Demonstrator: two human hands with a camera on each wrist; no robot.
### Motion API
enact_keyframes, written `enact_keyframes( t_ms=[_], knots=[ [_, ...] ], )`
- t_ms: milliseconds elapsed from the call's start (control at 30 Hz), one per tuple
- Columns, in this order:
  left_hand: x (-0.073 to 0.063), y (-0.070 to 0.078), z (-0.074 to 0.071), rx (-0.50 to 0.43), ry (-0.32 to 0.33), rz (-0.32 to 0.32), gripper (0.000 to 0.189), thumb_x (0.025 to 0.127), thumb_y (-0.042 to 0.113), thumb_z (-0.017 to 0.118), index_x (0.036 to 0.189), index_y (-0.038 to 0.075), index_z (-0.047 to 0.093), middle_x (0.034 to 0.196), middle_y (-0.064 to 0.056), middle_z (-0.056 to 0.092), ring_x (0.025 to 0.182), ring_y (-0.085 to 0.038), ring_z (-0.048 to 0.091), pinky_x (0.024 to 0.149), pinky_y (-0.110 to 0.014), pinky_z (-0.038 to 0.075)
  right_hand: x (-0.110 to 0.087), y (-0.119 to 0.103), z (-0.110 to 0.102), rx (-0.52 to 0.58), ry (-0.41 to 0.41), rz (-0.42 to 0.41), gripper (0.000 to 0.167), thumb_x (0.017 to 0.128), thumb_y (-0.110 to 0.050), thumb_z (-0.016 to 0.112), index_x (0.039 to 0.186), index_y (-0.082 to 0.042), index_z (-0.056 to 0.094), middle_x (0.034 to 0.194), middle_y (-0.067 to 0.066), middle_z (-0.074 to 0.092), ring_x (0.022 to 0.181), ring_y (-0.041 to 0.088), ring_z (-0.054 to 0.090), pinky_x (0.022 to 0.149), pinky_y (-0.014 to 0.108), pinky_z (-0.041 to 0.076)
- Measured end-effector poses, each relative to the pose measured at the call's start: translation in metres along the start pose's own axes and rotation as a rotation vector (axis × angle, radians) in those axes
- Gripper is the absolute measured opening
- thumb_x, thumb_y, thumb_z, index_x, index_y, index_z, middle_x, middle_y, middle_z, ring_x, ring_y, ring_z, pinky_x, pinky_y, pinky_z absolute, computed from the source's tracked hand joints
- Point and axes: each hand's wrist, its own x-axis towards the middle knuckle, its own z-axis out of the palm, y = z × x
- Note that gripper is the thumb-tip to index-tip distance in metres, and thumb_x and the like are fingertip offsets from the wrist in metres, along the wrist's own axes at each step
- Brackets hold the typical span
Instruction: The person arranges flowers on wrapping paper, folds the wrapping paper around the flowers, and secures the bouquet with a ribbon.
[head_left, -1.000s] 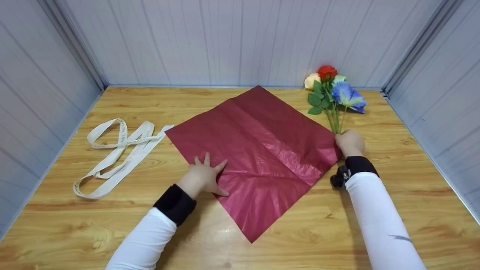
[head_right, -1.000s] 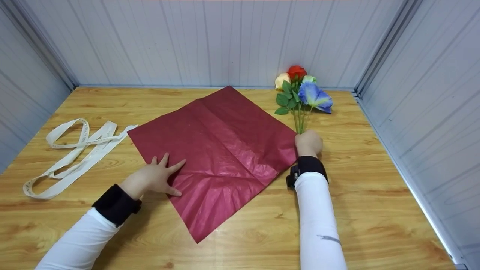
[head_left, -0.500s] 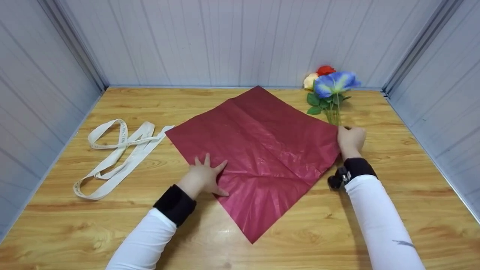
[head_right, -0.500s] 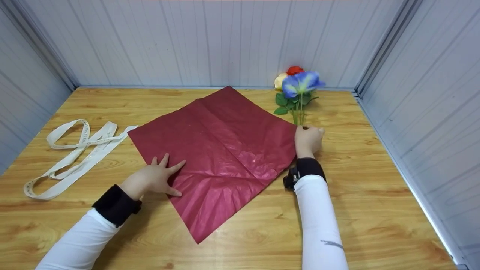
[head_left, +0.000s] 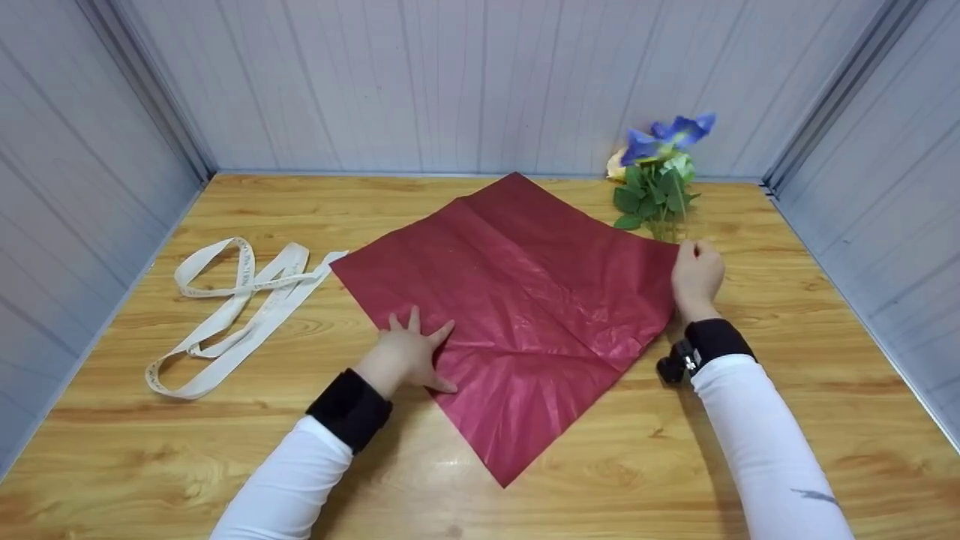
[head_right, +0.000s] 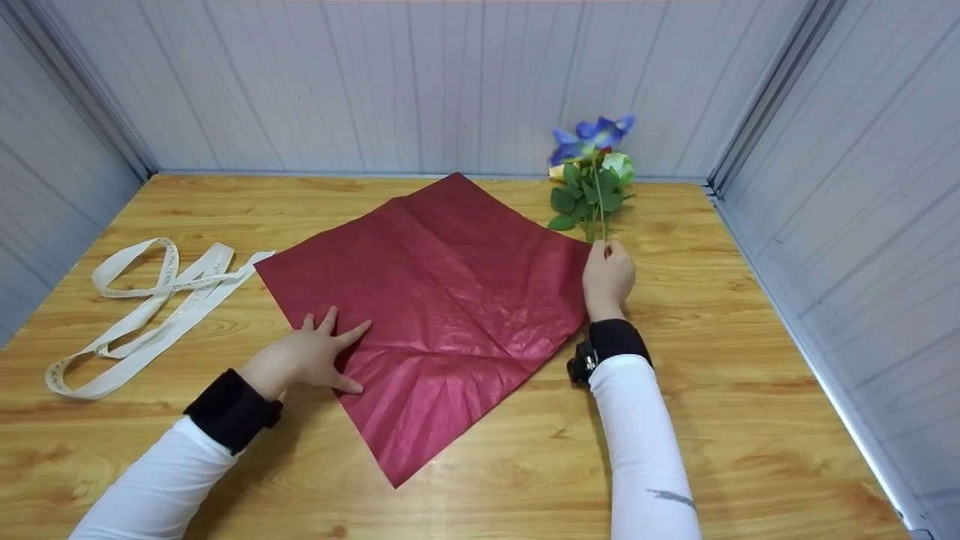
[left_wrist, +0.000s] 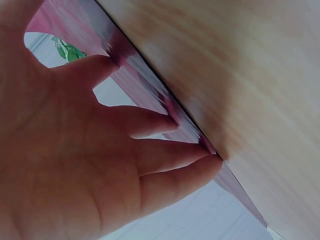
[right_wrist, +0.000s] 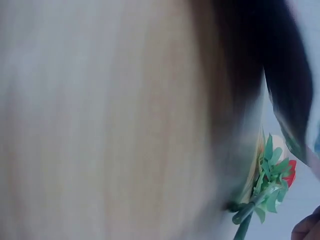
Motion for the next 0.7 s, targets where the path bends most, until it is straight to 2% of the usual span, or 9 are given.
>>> enact_keyframes(
  t_ms=[67, 267, 500, 600, 700],
  knots=[
    [0.000, 0.000, 0.000, -0.001, 0.000, 0.001, 0.098, 0.074, 0.058, 0.071, 0.152, 0.026, 0.021, 0.153, -0.034, 0.004, 0.134, -0.062, 0.008, 0.106, -0.067, 0.021, -0.001, -0.002, 0.000, 0.016, 0.007, 0.002, 0.032, 0.092, -0.015, 0.038, 0.062, -0.010, 0.029, 0.063, 0.004, 0.025, 0.062, 0.020, 0.025, 0.058, 0.026, 0.020],
    [-0.001, -0.001, 0.001, -0.016, 0.003, 0.005, 0.097, 0.074, 0.057, 0.072, 0.152, 0.025, 0.021, 0.152, -0.035, 0.005, 0.133, -0.063, 0.008, 0.106, -0.067, 0.021, -0.003, -0.008, 0.000, -0.012, 0.021, 0.011, 0.031, 0.094, -0.017, 0.034, 0.064, -0.010, 0.031, 0.067, 0.008, 0.029, 0.066, 0.024, 0.030, 0.061, 0.028, 0.022],
    [-0.002, -0.001, 0.001, -0.012, 0.002, 0.003, 0.097, 0.075, 0.057, 0.072, 0.152, 0.025, 0.022, 0.152, -0.034, 0.005, 0.134, -0.062, 0.009, 0.106, -0.066, 0.021, 0.001, -0.012, -0.006, 0.044, 0.072, -0.056, 0.031, 0.097, -0.012, 0.033, 0.067, -0.010, 0.028, 0.072, 0.004, 0.026, 0.066, 0.018, 0.024, 0.064, 0.027, 0.020],
    [-0.001, -0.001, 0.001, -0.005, 0.005, 0.001, 0.098, 0.074, 0.057, 0.072, 0.152, 0.025, 0.021, 0.152, -0.035, 0.005, 0.134, -0.062, 0.009, 0.106, -0.066, 0.020, 0.002, -0.015, -0.007, 0.052, 0.064, -0.072, 0.031, 0.098, -0.014, 0.035, 0.068, -0.010, 0.031, 0.073, 0.003, 0.027, 0.065, 0.016, 0.024, 0.064, 0.026, 0.021],
    [0.000, -0.001, 0.001, -0.004, 0.003, -0.002, 0.098, 0.074, 0.057, 0.072, 0.152, 0.026, 0.021, 0.153, -0.034, 0.005, 0.134, -0.062, 0.009, 0.107, -0.066, 0.021, 0.000, -0.020, -0.006, 0.043, 0.035, -0.078, 0.031, 0.100, -0.018, 0.038, 0.074, -0.003, 0.047, 0.074, 0.005, 0.037, 0.065, 0.015, 0.030, 0.065, 0.025, 0.025]
  ],
)
